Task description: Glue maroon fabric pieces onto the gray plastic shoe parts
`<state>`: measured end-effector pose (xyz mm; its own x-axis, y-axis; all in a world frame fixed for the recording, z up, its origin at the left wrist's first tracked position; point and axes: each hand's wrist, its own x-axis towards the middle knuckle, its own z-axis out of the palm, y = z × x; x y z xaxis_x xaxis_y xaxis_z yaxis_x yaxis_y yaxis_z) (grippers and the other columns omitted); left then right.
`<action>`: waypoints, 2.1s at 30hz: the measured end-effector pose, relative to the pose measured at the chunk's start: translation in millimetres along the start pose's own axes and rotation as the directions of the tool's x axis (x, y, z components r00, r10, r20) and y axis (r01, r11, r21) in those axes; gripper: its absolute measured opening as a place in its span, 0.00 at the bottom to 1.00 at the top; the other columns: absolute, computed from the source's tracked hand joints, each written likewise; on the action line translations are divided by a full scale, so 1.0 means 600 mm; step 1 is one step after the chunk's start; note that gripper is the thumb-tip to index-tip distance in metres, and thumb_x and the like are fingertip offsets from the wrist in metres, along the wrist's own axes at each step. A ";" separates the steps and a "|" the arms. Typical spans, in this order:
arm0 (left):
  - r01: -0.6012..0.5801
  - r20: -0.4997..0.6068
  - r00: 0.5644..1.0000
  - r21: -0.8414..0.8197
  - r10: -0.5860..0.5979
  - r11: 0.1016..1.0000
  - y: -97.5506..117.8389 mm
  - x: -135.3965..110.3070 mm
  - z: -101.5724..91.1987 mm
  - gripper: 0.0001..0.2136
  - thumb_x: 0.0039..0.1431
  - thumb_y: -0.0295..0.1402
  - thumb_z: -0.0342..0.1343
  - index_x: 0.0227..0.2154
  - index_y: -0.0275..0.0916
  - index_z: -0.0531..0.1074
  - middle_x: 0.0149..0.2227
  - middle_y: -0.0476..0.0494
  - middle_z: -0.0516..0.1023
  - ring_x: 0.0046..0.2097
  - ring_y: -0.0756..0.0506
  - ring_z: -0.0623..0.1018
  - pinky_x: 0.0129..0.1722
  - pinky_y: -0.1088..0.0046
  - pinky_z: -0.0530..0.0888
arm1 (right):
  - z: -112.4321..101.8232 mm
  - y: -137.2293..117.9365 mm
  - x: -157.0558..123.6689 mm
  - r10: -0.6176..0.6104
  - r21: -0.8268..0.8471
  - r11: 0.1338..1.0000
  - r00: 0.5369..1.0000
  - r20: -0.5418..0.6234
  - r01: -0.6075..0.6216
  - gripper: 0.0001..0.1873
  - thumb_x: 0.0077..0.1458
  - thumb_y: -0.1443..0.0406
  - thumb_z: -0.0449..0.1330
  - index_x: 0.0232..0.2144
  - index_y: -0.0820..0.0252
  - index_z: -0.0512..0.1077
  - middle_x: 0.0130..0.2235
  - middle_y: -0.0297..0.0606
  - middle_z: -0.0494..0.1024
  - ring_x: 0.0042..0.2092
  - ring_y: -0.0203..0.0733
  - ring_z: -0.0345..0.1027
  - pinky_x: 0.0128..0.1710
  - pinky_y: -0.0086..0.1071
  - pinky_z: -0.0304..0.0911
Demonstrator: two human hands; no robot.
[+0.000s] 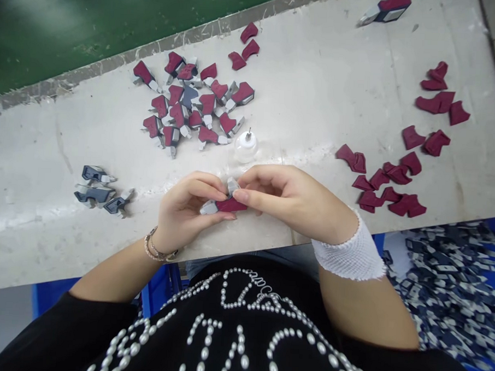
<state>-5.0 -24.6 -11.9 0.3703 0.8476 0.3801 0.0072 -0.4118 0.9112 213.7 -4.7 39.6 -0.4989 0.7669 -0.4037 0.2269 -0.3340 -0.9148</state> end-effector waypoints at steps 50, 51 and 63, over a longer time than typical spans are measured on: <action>0.276 -0.009 0.961 0.090 -0.277 0.957 0.005 -0.007 -0.001 0.13 0.57 0.33 0.68 0.43 0.38 0.74 0.36 0.47 0.80 0.35 0.51 0.81 0.36 0.76 0.81 | 0.045 0.006 -0.002 -0.335 -0.641 0.735 0.940 -0.060 0.221 0.10 0.71 0.62 0.49 0.39 0.60 0.64 0.29 0.32 0.69 0.28 0.37 0.64 0.28 0.33 0.58; 0.295 0.036 0.953 0.117 -0.301 0.948 0.007 -0.006 -0.002 0.10 0.58 0.34 0.67 0.40 0.38 0.74 0.32 0.49 0.79 0.31 0.53 0.79 0.32 0.78 0.79 | 0.045 0.007 -0.002 -0.341 -0.680 0.696 0.940 -0.030 0.230 0.10 0.71 0.62 0.49 0.38 0.61 0.65 0.29 0.34 0.70 0.29 0.38 0.65 0.28 0.33 0.58; 0.569 0.209 0.823 -0.313 -0.529 0.761 0.026 -0.004 -0.001 0.08 0.54 0.33 0.70 0.33 0.36 0.77 0.31 0.47 0.83 0.34 0.50 0.82 0.34 0.76 0.81 | 0.012 -0.002 -0.006 -0.432 -0.561 0.660 0.863 0.260 0.499 0.09 0.70 0.67 0.51 0.39 0.64 0.69 0.31 0.34 0.70 0.31 0.34 0.64 0.31 0.30 0.60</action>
<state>-6.1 -32.9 1.4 0.4952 0.8449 -0.2024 -0.0745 0.2734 0.9590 209.4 -11.1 42.1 -0.7464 0.6640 0.0450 0.3698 0.4700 -0.8014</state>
